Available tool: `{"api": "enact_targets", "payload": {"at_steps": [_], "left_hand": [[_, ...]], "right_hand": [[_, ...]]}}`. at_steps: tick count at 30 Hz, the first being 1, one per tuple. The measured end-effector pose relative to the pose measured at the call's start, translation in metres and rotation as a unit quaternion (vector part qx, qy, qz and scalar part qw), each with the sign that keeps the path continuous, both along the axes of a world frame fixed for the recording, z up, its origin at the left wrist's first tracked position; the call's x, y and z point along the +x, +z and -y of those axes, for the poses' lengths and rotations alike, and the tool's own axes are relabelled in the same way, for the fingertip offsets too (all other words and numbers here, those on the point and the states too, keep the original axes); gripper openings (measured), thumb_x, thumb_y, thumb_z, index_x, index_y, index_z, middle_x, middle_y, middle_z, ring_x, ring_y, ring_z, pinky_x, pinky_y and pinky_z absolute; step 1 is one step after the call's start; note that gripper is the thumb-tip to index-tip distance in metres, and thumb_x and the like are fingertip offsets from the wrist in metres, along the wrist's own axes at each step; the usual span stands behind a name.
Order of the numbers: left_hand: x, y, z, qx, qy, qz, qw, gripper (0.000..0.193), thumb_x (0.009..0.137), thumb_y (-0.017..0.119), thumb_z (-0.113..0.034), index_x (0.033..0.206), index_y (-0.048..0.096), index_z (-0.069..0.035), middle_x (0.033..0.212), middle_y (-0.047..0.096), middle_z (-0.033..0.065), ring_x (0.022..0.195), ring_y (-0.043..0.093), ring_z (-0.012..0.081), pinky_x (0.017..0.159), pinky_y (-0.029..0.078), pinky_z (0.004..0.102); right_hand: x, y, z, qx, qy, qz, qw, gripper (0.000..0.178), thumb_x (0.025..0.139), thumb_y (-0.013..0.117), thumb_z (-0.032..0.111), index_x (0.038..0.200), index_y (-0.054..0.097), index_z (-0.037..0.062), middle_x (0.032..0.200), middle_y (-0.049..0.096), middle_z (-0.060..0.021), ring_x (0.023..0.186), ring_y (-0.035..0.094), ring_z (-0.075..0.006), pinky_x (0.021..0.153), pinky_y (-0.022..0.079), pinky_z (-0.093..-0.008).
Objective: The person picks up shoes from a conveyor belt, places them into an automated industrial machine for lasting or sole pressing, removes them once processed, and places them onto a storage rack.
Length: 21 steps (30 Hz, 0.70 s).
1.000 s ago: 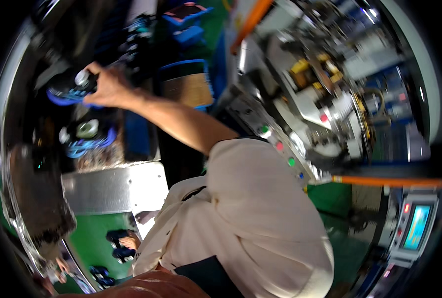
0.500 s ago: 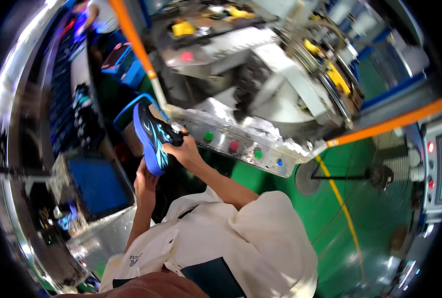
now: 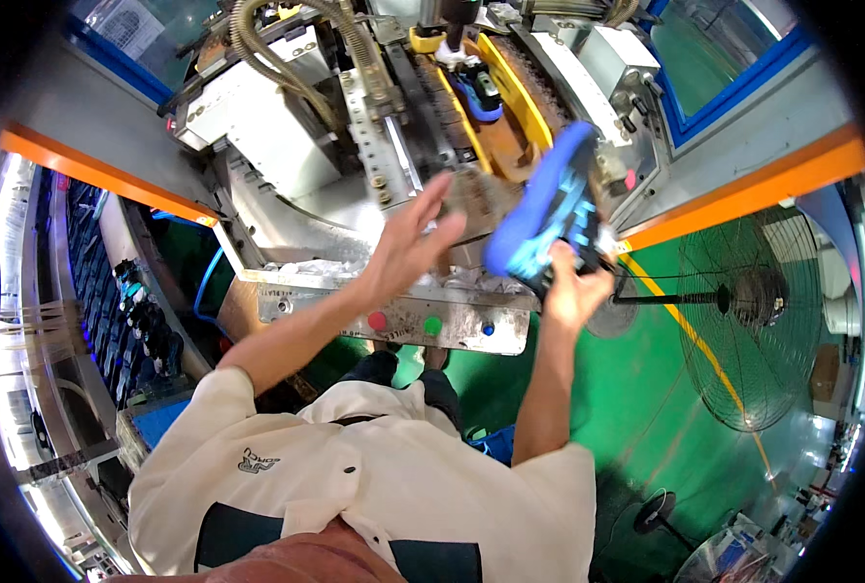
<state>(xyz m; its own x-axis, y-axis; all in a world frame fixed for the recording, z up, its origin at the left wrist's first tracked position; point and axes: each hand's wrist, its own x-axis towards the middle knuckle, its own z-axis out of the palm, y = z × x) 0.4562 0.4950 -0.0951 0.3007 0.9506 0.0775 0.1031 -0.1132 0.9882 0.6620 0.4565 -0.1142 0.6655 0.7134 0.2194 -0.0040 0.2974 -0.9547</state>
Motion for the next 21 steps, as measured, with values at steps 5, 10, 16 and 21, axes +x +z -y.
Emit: {"api": "enact_targets", "payload": {"at_steps": [5, 10, 16, 21], "left_hand": [[0.026, -0.068, -0.194, -0.114, 0.179, -0.083, 0.974, 0.078, 0.081, 0.067, -0.037, 0.133, 0.034, 0.012, 0.128, 0.048, 0.0297, 0.117, 0.051, 0.0392, 0.099, 0.042, 0.0396], [0.019, -0.108, -0.277, -0.113, 0.349, -0.271, 0.89, 0.073, 0.079, 0.069, -0.029, 0.13, 0.032, 0.007, 0.127, 0.048, 0.0252, 0.113, 0.053, 0.0371, 0.096, 0.045, 0.0435], [-0.054, -0.094, -0.277, -0.21, 0.308, -0.203, 0.905, 0.062, 0.074, 0.068, -0.015, 0.124, 0.037, 0.006, 0.116, 0.055, 0.0243, 0.105, 0.058, 0.0381, 0.092, 0.047, 0.0477], [-0.155, -0.017, -0.143, -0.344, 0.145, 0.286, 0.883, 0.038, 0.077, 0.071, -0.006, 0.112, 0.057, 0.001, 0.106, 0.063, 0.0095, 0.096, 0.062, 0.0198, 0.084, 0.05, 0.0355]], "right_hand": [[0.024, 0.019, 0.026, -0.023, -0.036, 0.005, 0.999, 0.062, 0.078, 0.069, 0.012, 0.131, 0.044, -0.0063, 0.118, 0.056, -0.0162, 0.102, 0.058, -0.0255, 0.09, 0.049, -0.0378], [0.005, 0.037, 0.05, -0.075, -0.114, 0.064, 0.989, 0.062, 0.075, 0.071, 0.015, 0.127, 0.048, -0.0077, 0.117, 0.056, -0.014, 0.101, 0.056, -0.022, 0.093, 0.044, -0.0366], [-0.024, 0.057, -0.025, -0.102, -0.047, 0.125, 0.986, 0.053, 0.076, 0.074, 0.013, 0.121, 0.054, -0.0055, 0.109, 0.06, -0.01, 0.095, 0.057, -0.0173, 0.088, 0.046, -0.0312], [-0.073, 0.083, -0.195, -0.328, 0.086, 0.299, 0.892, 0.047, 0.071, 0.078, 0.027, 0.102, 0.062, -0.004, 0.084, 0.065, -0.0102, 0.074, 0.06, -0.016, 0.069, 0.048, -0.0292]]}}
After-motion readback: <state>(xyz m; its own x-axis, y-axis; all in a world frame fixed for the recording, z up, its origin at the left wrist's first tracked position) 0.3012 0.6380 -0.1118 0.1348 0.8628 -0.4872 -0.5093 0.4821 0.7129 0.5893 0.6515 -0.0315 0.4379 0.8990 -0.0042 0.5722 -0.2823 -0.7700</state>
